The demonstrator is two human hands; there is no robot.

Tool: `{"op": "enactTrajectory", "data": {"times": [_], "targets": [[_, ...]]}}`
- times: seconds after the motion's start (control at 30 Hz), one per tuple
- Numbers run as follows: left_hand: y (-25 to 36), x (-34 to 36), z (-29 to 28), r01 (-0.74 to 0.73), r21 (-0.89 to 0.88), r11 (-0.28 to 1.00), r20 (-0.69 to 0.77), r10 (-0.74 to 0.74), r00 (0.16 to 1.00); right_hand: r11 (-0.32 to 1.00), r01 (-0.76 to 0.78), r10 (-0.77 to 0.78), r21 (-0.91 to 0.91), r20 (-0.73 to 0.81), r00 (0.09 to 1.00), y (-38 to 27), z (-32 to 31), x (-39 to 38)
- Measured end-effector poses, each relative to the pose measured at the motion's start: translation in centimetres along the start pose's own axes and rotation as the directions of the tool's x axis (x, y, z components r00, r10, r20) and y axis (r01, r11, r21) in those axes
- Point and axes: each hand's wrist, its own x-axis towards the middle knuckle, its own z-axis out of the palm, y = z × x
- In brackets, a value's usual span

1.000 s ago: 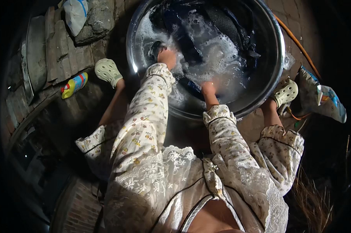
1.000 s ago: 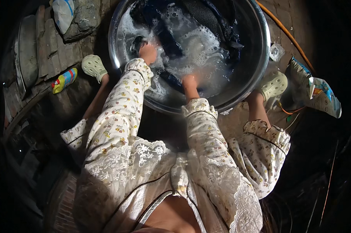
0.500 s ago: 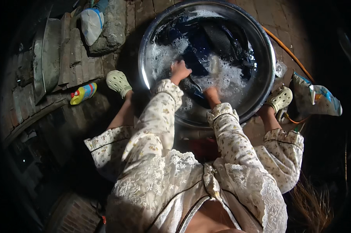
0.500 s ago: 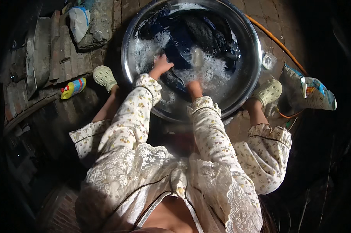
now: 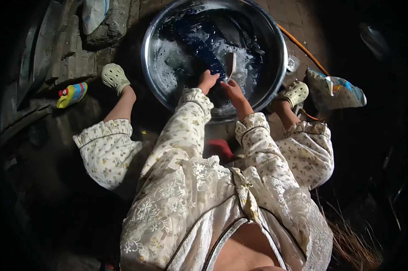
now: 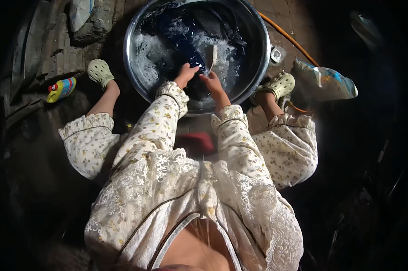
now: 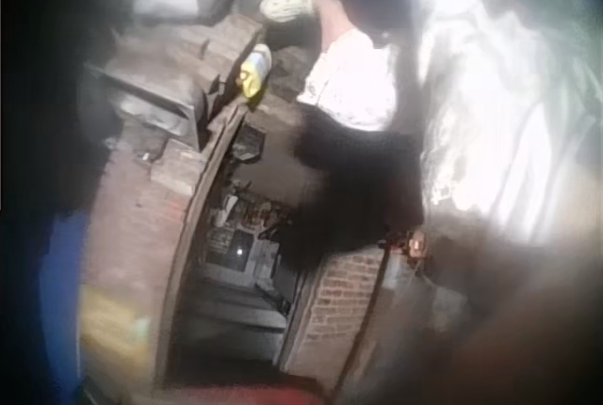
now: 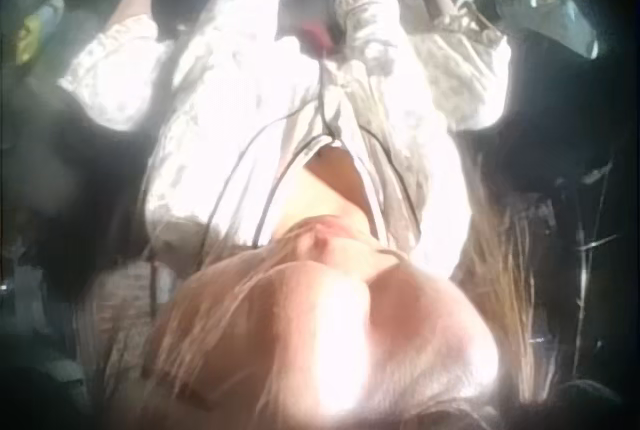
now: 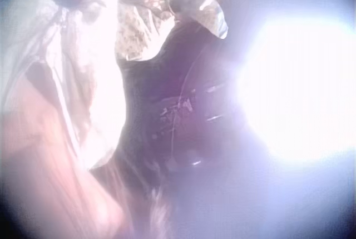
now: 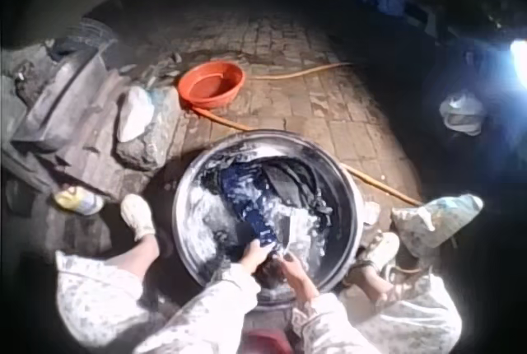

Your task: The person washes a dark garment in a metal basin using a brush and hands. They scrub the fabric, rinse it in soapy water, and repeatedly agitate the cloth throughout the clip.

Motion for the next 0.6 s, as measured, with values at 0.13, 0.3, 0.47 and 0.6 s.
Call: {"op": "enactTrajectory", "data": {"times": [0.13,0.3,0.47,0.6], "targets": [[-0.8,-2.5,-1.5,0.003,-0.145,0.989,0.029,0.001,1.0,0.99,-0.124,0.123,0.063,0.014,0.992,-1.8,0.3,-2.9],[-0.9,-5.8,-1.4,-0.113,-0.381,0.918,-0.194,0.04,0.98,0.99,-0.037,0.046,0.135,-0.063,0.997,-1.1,2.0,-5.2],[2.2,-5.3,-6.3,-0.357,-0.009,0.934,-0.216,0.347,0.913,0.945,-0.104,0.071,0.309,0.118,0.99,-1.4,2.5,-7.7],[9.7,-7.8,-9.4,-0.27,-0.368,0.89,-0.139,0.235,0.962,0.931,-0.082,0.061,0.355,0.069,0.996,-1.6,1.1,-8.4]]}}
